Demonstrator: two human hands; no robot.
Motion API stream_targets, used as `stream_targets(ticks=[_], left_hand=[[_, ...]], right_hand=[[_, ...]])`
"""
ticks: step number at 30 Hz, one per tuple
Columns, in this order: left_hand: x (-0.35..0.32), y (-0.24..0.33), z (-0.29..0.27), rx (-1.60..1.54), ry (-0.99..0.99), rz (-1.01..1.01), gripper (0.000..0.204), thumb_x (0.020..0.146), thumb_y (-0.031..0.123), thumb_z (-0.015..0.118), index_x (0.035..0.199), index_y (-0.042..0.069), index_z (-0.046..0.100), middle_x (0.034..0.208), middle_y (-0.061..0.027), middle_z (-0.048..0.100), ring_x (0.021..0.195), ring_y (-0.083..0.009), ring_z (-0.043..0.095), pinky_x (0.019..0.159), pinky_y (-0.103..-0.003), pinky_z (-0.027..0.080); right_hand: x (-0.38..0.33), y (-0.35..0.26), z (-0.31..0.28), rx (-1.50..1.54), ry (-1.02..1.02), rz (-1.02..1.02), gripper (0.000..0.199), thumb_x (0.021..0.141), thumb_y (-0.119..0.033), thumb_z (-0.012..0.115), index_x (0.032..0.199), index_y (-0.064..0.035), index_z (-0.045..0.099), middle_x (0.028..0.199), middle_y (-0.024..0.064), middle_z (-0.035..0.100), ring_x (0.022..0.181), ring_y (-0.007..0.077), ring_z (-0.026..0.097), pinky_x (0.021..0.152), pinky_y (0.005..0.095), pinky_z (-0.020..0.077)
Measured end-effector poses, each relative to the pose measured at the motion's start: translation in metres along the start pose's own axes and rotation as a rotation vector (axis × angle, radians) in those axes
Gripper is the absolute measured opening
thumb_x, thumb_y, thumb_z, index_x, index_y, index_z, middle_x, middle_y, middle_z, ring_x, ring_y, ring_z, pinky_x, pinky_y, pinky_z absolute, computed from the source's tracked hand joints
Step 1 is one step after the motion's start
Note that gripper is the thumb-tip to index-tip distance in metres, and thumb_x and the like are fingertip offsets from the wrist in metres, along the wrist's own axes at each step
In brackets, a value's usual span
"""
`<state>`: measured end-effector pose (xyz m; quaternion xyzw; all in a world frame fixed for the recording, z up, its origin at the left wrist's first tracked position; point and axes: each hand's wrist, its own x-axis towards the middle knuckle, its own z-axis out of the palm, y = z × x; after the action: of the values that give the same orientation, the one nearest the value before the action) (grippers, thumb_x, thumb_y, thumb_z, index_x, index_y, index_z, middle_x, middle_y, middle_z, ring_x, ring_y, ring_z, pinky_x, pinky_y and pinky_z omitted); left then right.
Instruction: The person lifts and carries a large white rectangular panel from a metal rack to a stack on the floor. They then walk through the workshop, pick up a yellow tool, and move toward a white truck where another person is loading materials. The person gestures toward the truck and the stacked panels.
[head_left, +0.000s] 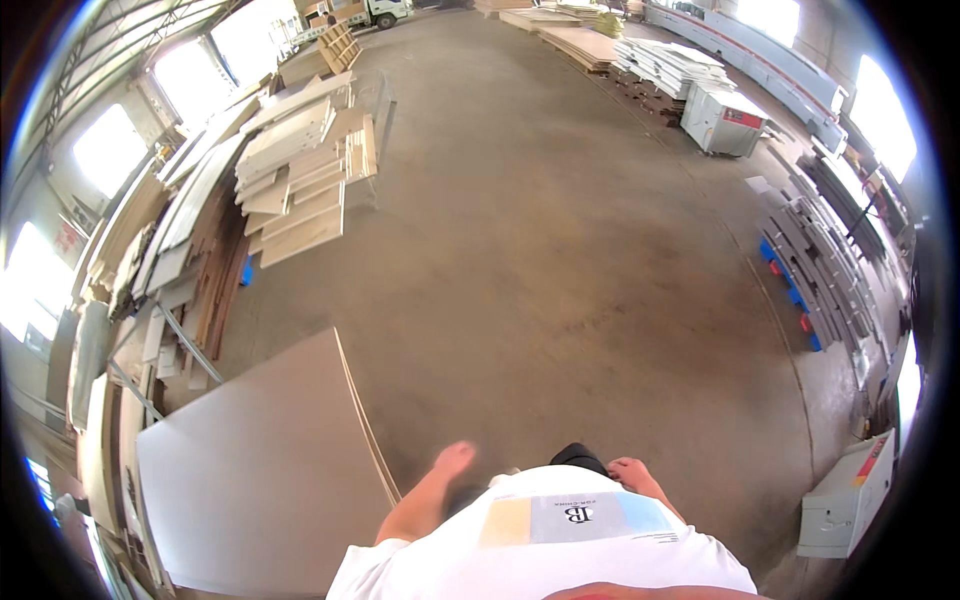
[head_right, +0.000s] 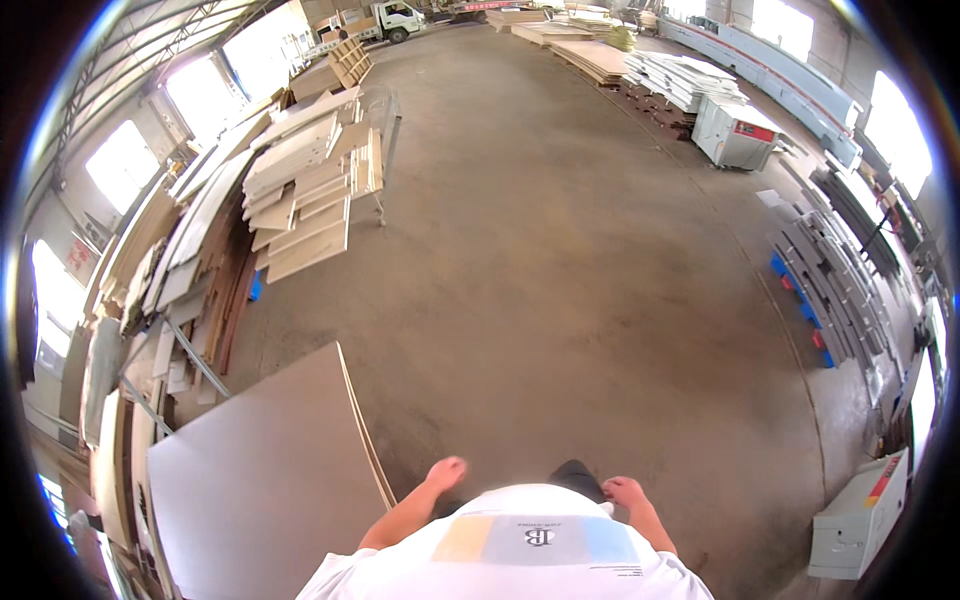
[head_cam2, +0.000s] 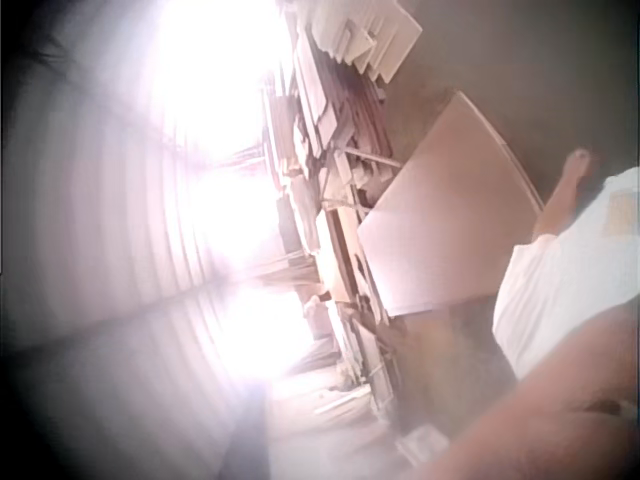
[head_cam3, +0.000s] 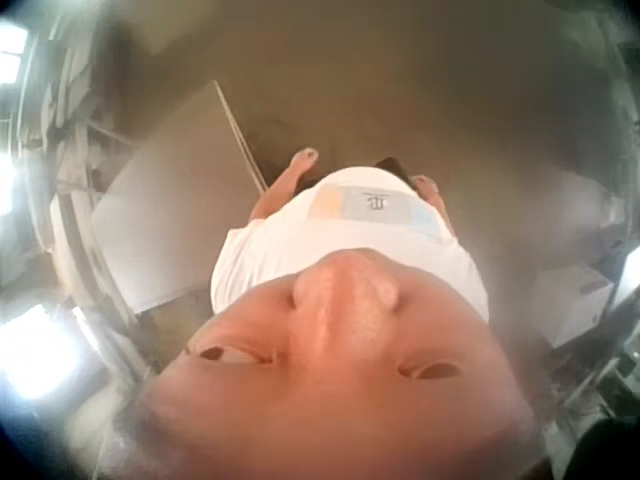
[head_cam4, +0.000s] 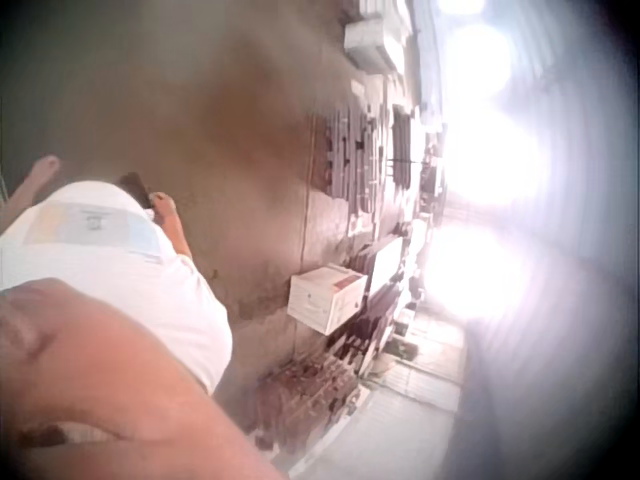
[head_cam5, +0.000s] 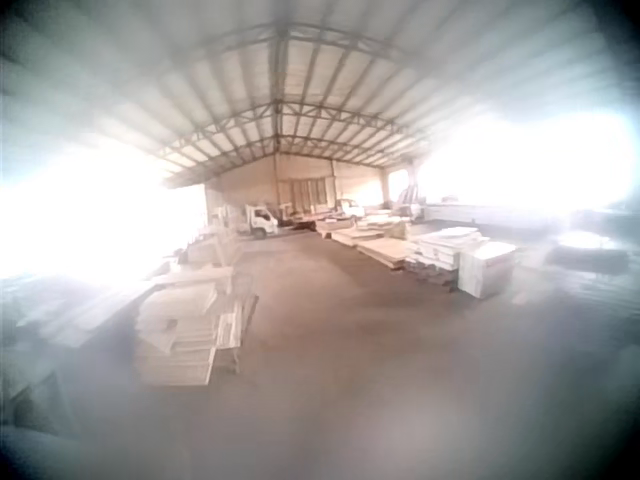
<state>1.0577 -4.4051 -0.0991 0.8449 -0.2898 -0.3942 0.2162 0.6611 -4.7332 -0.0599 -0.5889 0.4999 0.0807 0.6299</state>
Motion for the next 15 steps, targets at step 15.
stream_targets(ticks=[15], left_hand=[[0.369, 0.112, -0.141, 0.527, -0.221, 0.325, 0.029, 0.089, 0.027, 0.058, 0.102, 0.005, 0.072, 0.110, -0.0140, 0.072, 0.101, -0.0310, 0.067, 0.088, -0.042, 0.053]], right_hand=[[0.448, -0.268, -0.198, -1.346, -0.232, -0.596, 0.025, 0.088, -0.035, 0.064, 0.093, -0.0116, 0.072, 0.097, 0.0055, 0.073, 0.092, 0.0193, 0.069, 0.069, 0.0419, 0.0552]])
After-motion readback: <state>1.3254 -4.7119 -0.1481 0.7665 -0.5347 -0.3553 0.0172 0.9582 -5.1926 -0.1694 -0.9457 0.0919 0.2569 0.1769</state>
